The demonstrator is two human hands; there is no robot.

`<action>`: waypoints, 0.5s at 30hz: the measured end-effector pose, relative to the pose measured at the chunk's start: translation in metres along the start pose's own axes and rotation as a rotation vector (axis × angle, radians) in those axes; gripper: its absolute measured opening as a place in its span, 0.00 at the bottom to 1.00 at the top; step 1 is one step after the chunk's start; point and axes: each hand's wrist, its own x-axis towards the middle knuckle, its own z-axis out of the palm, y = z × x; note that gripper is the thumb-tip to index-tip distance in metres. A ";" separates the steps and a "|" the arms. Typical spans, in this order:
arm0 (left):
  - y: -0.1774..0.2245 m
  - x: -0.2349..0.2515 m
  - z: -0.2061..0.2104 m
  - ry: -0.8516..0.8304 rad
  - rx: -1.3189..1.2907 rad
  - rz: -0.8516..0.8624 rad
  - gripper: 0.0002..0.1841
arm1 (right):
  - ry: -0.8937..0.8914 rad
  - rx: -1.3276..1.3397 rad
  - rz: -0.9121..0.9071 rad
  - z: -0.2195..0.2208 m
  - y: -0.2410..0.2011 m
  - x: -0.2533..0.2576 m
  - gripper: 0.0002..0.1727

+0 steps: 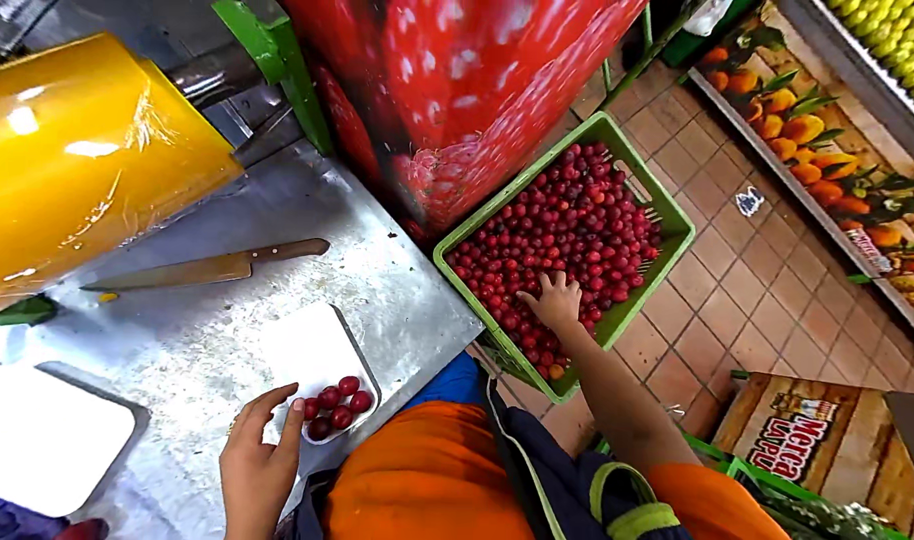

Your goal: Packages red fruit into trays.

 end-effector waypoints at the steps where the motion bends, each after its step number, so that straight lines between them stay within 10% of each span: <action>1: -0.001 -0.003 0.002 0.003 -0.016 -0.012 0.22 | 0.012 -0.004 -0.015 0.001 0.001 0.000 0.48; 15: -0.016 -0.029 -0.011 0.157 -0.132 -0.039 0.17 | 0.041 -0.011 0.066 -0.003 -0.043 -0.045 0.30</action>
